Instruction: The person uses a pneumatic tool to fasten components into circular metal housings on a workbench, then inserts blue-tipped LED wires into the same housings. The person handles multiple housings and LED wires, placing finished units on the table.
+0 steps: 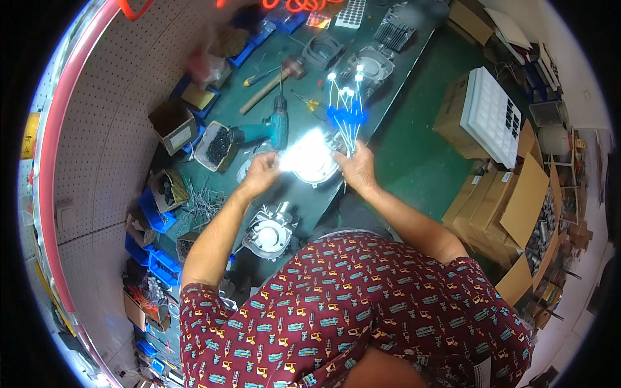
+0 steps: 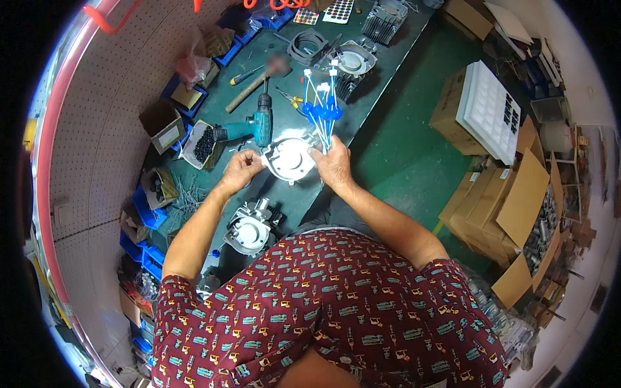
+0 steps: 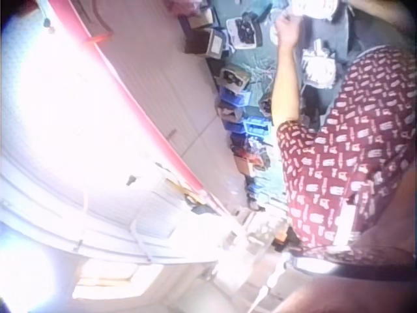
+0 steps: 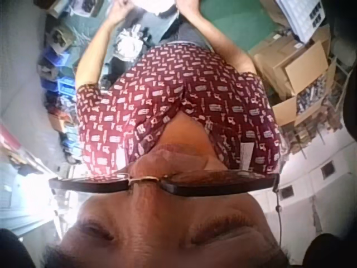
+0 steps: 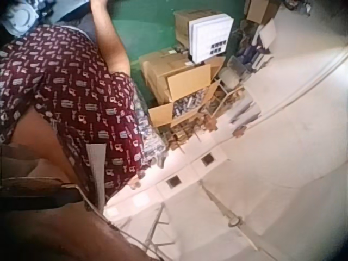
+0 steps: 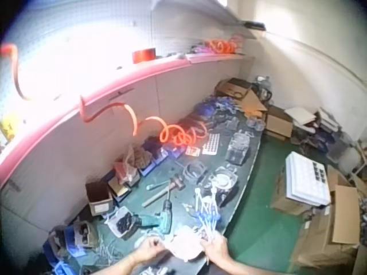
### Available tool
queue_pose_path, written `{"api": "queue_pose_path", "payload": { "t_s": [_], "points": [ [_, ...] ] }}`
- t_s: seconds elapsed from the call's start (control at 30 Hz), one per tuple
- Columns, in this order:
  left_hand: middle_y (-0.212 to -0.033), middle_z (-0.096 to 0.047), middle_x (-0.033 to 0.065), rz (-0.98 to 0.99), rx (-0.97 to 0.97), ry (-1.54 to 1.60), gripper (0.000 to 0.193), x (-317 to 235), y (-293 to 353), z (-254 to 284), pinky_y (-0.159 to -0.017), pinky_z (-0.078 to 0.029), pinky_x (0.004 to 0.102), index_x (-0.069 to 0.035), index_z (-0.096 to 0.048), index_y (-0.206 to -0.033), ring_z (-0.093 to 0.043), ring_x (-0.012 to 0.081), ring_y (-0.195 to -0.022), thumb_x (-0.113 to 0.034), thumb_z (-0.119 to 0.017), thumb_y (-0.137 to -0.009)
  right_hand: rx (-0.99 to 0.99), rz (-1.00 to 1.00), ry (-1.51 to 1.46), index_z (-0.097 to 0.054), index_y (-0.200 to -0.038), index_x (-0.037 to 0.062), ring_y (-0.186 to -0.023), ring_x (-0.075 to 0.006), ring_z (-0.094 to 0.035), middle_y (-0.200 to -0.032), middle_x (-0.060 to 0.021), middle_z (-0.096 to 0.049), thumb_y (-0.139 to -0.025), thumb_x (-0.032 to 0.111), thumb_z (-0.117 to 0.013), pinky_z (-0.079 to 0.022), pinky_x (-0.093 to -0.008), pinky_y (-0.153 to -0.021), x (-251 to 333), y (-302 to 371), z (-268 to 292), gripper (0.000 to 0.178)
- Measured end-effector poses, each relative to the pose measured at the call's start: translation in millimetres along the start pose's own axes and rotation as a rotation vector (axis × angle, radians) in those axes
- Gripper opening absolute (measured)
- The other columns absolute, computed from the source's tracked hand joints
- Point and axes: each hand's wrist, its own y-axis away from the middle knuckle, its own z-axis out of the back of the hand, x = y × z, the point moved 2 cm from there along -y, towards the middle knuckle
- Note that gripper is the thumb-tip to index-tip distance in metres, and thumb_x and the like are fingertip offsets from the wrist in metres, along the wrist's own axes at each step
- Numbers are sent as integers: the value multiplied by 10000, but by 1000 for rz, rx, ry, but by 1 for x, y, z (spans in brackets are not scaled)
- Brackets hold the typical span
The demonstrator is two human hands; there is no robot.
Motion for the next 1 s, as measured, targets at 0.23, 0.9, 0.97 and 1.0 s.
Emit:
{"api": "queue_pose_path", "payload": {
  "t_s": [0.23,0.9,0.97,1.0],
  "points": [
    [-849,-633,66,-210,-154,-341,129,-2,14,-7,-679,-499,335,-48,-648,-917,-613,206,-758,-132,-731,-865,-3,-19,-19,-646,-972,-7,-725,-314,-709,-805,-166,-709,-782,187,-805,-553,-412,-684,5,2,0,315],
    [-822,-668,10,222,-64,34,126,21,1,0,-625,-493,252,-58,-671,-907,-588,81,-699,-155,-616,-965,13,-54,-27,-658,-965,1,-756,-309,-703,-835,-164,-718,-778,194,-805,-540,-425,-713,9,1,-1,306],
    [-808,-656,-8,345,49,101,182,22,-3,4,-653,-524,256,-74,-677,-948,-596,81,-700,-216,-588,-1019,18,-60,-33,-658,-964,3,-738,-305,-698,-831,-164,-716,-777,188,-806,-537,-422,-699,10,1,0,302],
    [-806,-655,-10,420,106,170,182,15,-4,6,-659,-531,260,-79,-675,-948,-599,81,-701,-222,-591,-1023,22,-61,-32,-658,-964,3,-730,-302,-696,-829,-164,-715,-776,185,-807,-536,-420,-693,9,3,0,301]
  ]
}}
